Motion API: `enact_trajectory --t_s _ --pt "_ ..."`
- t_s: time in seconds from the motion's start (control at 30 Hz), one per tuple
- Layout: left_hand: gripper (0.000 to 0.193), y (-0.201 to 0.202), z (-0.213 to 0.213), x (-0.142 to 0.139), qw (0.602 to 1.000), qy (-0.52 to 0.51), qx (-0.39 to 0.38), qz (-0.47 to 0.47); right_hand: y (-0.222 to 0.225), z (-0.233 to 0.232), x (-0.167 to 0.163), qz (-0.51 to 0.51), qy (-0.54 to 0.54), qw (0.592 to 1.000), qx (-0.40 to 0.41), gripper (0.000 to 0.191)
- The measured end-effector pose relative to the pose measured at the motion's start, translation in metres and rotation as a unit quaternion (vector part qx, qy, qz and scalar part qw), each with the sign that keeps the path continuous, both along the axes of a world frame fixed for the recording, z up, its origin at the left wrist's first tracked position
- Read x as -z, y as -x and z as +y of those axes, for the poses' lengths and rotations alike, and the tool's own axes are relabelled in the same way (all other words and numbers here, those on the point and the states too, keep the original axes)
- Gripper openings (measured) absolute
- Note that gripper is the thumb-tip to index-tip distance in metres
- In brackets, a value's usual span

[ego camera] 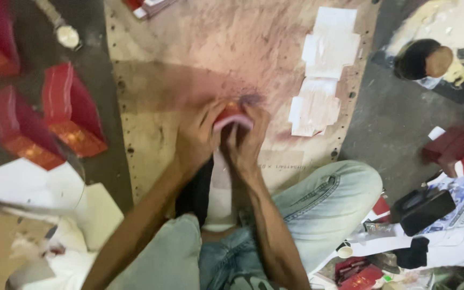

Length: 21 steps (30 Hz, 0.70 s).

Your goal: The person applies glue to the edges of white paper sheets using a round brush, then folds and presses them into red covers. The person repeats this process for multiple items, stacking the finished units on the table.

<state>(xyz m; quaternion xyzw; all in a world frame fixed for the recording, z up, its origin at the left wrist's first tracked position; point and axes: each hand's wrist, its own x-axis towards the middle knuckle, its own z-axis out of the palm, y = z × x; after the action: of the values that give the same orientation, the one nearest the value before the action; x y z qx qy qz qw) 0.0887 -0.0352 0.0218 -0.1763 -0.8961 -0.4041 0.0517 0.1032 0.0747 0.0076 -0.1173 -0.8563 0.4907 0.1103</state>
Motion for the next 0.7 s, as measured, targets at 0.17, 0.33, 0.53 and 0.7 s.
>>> enact_trajectory --t_s 0.17,0.33,0.53,0.7 --pt "0.041 0.001 0.002 0.001 0.999 0.008 -0.045 0.001 0.001 -0.003 0.001 -0.124 0.269 0.955 0.029 0.042" --pt "0.042 0.002 0.002 0.002 0.969 -0.113 -0.084 -0.205 -0.003 -0.004 -0.005 -0.045 -0.008 0.998 -0.053 0.027" --pt "0.037 0.000 -0.001 0.011 0.766 -0.410 -0.136 -0.475 -0.032 0.017 0.000 -0.206 0.358 0.906 0.094 0.044" --pt "0.033 0.000 -0.004 0.016 0.754 -0.346 -0.080 -0.552 -0.050 0.043 0.004 -0.176 0.284 0.940 0.068 0.027"
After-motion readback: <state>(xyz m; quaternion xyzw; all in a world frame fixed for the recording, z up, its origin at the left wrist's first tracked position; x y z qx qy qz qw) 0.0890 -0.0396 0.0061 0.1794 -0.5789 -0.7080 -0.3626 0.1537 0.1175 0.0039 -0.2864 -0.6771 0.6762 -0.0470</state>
